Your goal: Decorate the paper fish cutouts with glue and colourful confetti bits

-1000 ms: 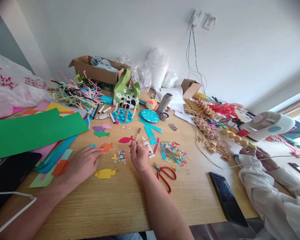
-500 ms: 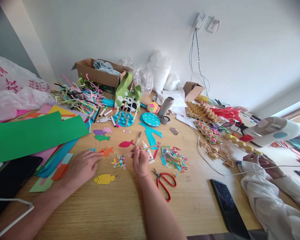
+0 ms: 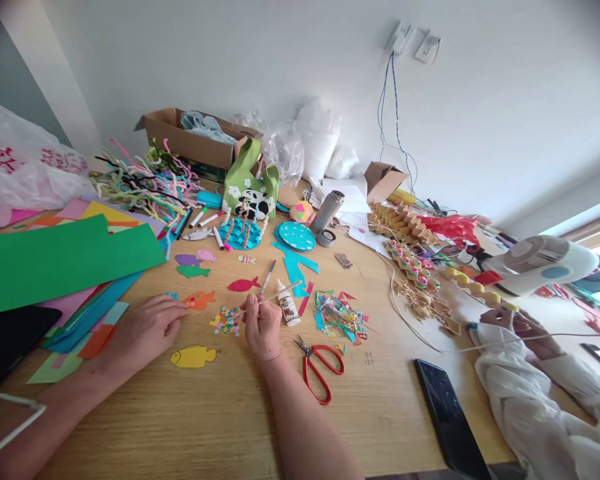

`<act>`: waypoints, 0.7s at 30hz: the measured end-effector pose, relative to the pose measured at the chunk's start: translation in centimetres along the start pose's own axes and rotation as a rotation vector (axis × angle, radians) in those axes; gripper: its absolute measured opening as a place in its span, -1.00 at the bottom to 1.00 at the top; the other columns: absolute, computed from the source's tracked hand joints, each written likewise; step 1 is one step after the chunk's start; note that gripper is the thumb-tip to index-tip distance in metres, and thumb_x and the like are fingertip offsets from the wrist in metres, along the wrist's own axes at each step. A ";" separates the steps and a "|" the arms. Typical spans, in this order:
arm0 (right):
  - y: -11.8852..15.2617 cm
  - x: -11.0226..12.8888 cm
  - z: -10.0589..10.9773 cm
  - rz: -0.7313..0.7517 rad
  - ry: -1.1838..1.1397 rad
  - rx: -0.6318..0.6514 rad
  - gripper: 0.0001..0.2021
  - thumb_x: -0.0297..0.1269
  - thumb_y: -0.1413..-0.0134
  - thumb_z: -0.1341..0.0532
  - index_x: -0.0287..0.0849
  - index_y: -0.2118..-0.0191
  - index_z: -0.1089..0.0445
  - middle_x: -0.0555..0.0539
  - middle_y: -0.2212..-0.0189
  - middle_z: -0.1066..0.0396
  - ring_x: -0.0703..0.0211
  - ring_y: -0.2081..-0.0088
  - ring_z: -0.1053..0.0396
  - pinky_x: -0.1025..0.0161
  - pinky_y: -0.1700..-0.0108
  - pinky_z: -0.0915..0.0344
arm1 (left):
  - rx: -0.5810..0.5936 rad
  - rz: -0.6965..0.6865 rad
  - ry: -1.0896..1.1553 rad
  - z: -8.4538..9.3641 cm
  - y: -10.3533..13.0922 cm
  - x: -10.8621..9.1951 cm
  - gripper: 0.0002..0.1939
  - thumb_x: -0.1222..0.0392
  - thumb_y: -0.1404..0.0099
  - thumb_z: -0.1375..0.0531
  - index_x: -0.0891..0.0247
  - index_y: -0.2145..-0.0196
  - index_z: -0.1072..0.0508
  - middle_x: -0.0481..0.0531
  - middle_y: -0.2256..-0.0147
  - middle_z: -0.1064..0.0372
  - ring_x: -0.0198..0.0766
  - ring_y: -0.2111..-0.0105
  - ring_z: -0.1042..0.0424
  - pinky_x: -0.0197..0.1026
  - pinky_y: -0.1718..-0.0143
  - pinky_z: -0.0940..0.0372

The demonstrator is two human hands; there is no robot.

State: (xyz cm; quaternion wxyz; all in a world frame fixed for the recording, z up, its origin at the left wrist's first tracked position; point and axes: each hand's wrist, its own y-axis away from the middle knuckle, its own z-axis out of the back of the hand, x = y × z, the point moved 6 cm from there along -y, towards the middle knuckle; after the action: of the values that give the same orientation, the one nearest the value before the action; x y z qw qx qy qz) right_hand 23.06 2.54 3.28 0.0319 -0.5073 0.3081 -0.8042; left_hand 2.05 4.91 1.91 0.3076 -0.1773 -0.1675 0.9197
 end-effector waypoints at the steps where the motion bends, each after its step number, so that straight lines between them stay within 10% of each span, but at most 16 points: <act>1: -0.1 -0.1 -0.1 -0.032 -0.012 0.003 -0.44 -0.02 -0.36 0.03 -0.18 0.62 -0.34 0.02 0.76 -0.29 0.33 0.70 -0.26 0.38 0.61 -0.14 | -0.010 -0.010 -0.005 0.0 0.1 0.0 -0.64 0.43 -0.16 -0.02 0.24 0.31 -0.60 0.04 0.25 -0.60 -0.09 0.22 -0.51 -0.02 0.13 -0.41; 21: 1.5 0.7 0.7 0.350 0.150 0.149 -0.61 -0.39 -0.37 0.04 -0.15 0.54 -0.21 0.08 0.69 -0.19 0.37 0.66 -0.15 0.33 0.53 -0.06 | -0.043 -0.013 -0.001 -0.2 0.5 -0.1 -0.65 0.43 -0.18 -0.03 0.25 0.27 -0.59 0.04 0.20 -0.59 -0.11 0.17 -0.48 -0.01 0.02 -0.36</act>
State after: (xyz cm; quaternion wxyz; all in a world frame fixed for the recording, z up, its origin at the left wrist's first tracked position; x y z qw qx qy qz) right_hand 22.89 0.75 3.18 0.1855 -0.3810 0.3330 -0.8423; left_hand 1.92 4.53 1.56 0.3096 -0.1822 -0.1888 0.9139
